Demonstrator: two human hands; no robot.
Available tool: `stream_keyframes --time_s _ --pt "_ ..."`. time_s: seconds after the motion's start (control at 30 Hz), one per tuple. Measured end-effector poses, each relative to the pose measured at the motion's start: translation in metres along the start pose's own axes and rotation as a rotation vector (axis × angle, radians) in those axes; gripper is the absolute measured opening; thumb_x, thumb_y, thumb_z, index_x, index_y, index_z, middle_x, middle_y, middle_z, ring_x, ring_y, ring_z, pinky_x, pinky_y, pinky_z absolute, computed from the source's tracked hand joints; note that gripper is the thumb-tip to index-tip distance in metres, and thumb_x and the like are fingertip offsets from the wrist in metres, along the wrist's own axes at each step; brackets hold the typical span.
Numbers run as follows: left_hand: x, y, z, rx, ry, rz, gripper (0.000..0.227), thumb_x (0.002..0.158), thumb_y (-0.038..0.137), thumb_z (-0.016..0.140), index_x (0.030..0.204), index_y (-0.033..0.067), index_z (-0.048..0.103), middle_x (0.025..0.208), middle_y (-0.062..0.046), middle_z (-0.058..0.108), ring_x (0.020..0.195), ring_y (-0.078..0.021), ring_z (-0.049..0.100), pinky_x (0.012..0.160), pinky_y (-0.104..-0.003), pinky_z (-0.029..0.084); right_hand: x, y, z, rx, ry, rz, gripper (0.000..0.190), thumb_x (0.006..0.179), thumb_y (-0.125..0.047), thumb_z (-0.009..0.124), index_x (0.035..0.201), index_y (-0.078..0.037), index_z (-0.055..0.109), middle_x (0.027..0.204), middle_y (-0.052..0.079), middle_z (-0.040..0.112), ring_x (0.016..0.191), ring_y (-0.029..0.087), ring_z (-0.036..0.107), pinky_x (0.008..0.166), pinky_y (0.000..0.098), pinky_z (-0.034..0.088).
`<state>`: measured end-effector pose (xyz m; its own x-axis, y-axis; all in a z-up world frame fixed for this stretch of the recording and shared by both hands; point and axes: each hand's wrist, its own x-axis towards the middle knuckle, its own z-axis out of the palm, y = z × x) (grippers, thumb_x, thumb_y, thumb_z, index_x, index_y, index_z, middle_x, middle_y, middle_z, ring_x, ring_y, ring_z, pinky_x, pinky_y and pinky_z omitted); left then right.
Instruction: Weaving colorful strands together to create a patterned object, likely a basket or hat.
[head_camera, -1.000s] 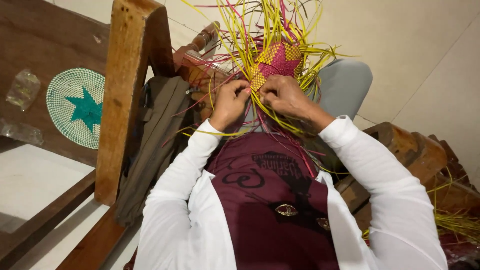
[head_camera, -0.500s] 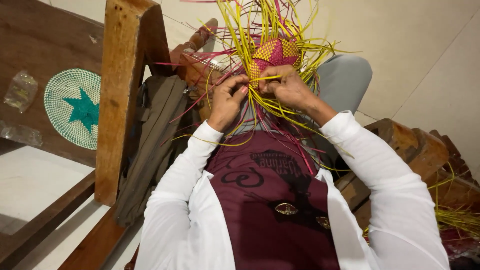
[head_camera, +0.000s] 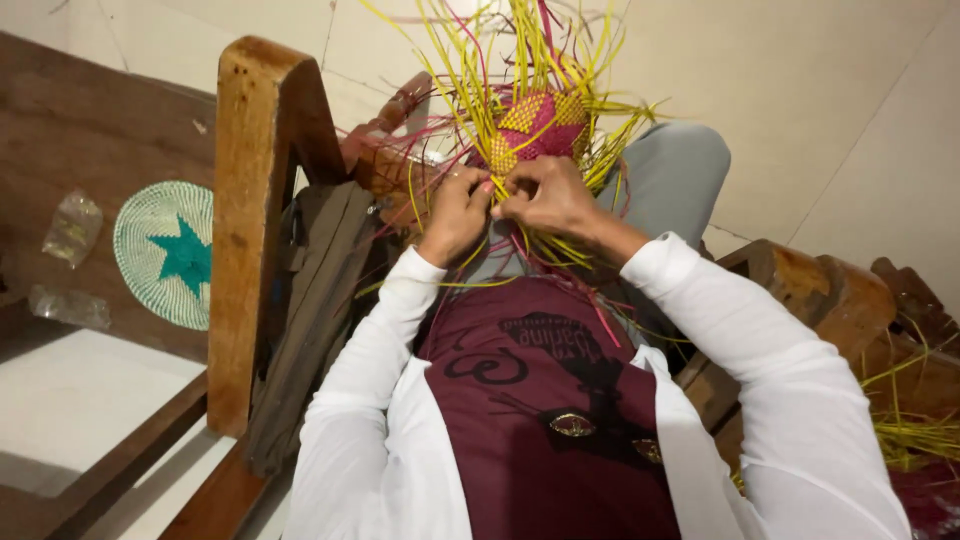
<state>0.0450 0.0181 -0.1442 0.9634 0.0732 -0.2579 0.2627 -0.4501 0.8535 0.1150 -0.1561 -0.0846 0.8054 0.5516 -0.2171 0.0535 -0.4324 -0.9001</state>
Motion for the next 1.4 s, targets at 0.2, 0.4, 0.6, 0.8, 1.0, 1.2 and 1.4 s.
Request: stream_keyframes --time_s 0.2,0.4,0.6,0.8,1.0,1.2,1.4 --pt "-0.025 0.009 -0.024 0.196 -0.071 -0.068 0.012 0.087 0.021 0.065 0.091 0.0116 0.071 0.088 -0.014 0.064 0.093 -0.0369 0.061 0.086 -0.047 0.047 0.006 0.029 0.008 -0.078 -0.041 -0.020 0.010 0.072 -0.018 0.065 0.076 -0.019 0.075 0.068 0.006 0.067 0.067 0.024 0.067 0.057 0.0335 0.052" --pt "-0.069 -0.026 -0.058 0.123 -0.024 -0.100 0.013 0.089 0.011 0.061 0.096 0.0065 0.072 0.087 -0.020 0.064 0.091 -0.0409 0.061 0.083 -0.045 0.047 0.007 0.024 0.006 -0.051 -0.098 0.032 0.011 0.074 -0.021 0.065 0.078 -0.016 0.074 0.072 0.011 0.069 0.070 0.033 0.067 0.058 0.0433 0.049" --pt "-0.086 0.042 -0.071 0.384 0.247 0.026 0.053 0.073 0.014 0.078 0.123 0.0122 0.061 0.106 -0.017 0.063 0.097 -0.0440 0.058 0.080 -0.054 0.046 0.007 0.027 0.008 -0.036 -0.104 0.061 0.009 0.074 -0.022 0.066 0.078 -0.019 0.074 0.067 0.008 0.067 0.064 0.025 0.065 0.055 0.0374 0.048" --pt "-0.063 0.059 -0.031 0.288 0.357 0.339 0.021 0.081 0.003 0.069 0.101 0.0087 0.067 0.096 -0.013 0.061 0.090 -0.0364 0.058 0.078 -0.042 0.045 0.007 0.019 0.004 -0.064 -0.049 -0.106 0.006 0.073 -0.012 0.069 0.077 -0.008 0.072 0.069 0.017 0.067 0.069 0.038 0.066 0.060 0.0450 0.050" --pt "-0.032 0.113 -0.028 0.304 0.347 0.564 0.036 0.093 -0.002 0.049 0.127 0.0046 0.058 0.090 -0.015 0.056 0.087 -0.0352 0.057 0.082 -0.041 0.047 0.000 0.019 0.015 -0.178 0.023 -0.242 0.008 0.075 -0.014 0.062 0.072 -0.011 0.068 0.070 0.015 0.067 0.078 0.040 0.065 0.067 0.0498 0.050" --pt "-0.004 0.100 -0.022 0.376 0.304 0.624 0.053 0.088 -0.003 0.047 0.134 0.0194 0.057 0.090 -0.011 0.048 0.079 -0.0325 0.054 0.075 -0.039 0.046 -0.011 0.000 0.007 -0.362 0.029 -0.394 0.018 0.066 -0.015 0.066 0.080 -0.004 0.064 0.076 0.020 0.064 0.078 0.044 0.061 0.064 0.0520 0.051" --pt "0.012 0.040 -0.019 0.693 0.013 0.528 0.059 0.060 0.031 0.080 0.117 0.0279 0.064 0.087 -0.011 0.052 0.080 -0.0327 0.055 0.072 -0.043 0.041 -0.004 0.012 0.014 -0.328 -0.043 -0.344 0.033 0.067 -0.021 0.071 0.090 0.002 0.062 0.086 0.022 0.062 0.092 0.047 0.058 0.074 0.0533 0.050"
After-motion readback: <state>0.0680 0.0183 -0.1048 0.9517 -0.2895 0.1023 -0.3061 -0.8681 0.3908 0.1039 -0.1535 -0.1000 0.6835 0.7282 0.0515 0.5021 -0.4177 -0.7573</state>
